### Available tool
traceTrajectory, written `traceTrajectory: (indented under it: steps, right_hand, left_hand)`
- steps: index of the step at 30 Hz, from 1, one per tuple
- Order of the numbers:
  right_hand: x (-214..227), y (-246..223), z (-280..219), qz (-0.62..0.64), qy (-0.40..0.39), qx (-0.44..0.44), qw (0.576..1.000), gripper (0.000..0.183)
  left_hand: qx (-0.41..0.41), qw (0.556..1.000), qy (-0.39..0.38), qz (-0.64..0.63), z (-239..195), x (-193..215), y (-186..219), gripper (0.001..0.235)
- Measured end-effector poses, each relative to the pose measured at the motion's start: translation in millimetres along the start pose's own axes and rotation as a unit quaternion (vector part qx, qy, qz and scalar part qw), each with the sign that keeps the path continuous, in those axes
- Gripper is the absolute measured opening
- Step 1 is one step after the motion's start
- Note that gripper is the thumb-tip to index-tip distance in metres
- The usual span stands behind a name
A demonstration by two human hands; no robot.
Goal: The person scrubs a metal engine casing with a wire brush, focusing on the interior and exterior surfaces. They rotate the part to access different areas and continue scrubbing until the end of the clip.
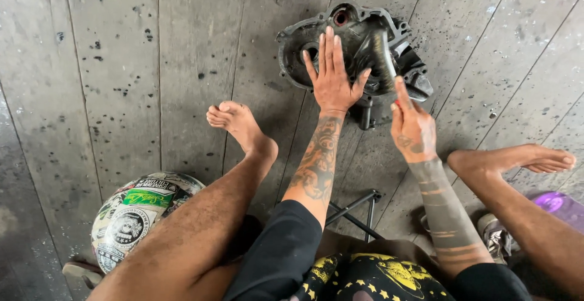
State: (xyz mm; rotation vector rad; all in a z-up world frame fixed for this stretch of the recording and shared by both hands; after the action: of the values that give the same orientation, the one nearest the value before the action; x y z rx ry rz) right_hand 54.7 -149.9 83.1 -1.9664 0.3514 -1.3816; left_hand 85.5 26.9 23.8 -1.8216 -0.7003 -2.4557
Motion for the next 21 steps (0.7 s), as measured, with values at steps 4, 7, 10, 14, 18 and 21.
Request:
traceTrajectory:
  steps: [4,7,10,14,18,21]
  right_hand:
    - [6.9,-1.3,3.9,0.000,0.012,-0.028,1.000,0.056]
    - [11.5,10.6,4.1,-0.034,0.008,-0.040,0.999,0.058]
    - [3.9,6.5,-1.5,-0.019,0.023,-0.013,0.999,0.055]
    - [1.1,24.6,0.3,-0.037,0.013,-0.025,0.999,0.052]
    - [1.3,-0.1,-1.0,0.032,0.022,-0.078,0.996,0.061]
    - [-0.5,3.4,-5.8,-0.020,-0.024,-0.069,0.997,0.062]
  left_hand:
    - [-0.001,1.000,0.004,-0.003,0.9,-0.6,-0.1,0.086]
    - [-0.004,1.000,-0.001,-0.004,-3.1,-2.3,-0.3,0.086]
    - [-0.003,1.000,0.003,-0.001,-1.1,-1.6,-1.0,0.086]
    - [0.004,1.000,0.010,-0.006,1.0,0.7,-2.8,0.084]
    - [0.002,0.996,0.091,0.002,9.6,10.6,0.5,0.086]
    - [-0.001,0.996,0.091,-0.006,7.1,10.4,4.4,0.084]
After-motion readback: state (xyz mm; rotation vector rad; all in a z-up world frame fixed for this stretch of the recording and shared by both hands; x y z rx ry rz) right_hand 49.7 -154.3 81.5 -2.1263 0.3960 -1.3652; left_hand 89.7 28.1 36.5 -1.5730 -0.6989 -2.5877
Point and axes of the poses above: each hand's wrist, its own z-axis towards the middle knuckle, its own x-axis out of the back of the hand, y = z × x, the point moved 9 cm from there along z, towards the middle knuckle, and after that the axes turned 15 degrees about z, right-handed, at the moved point
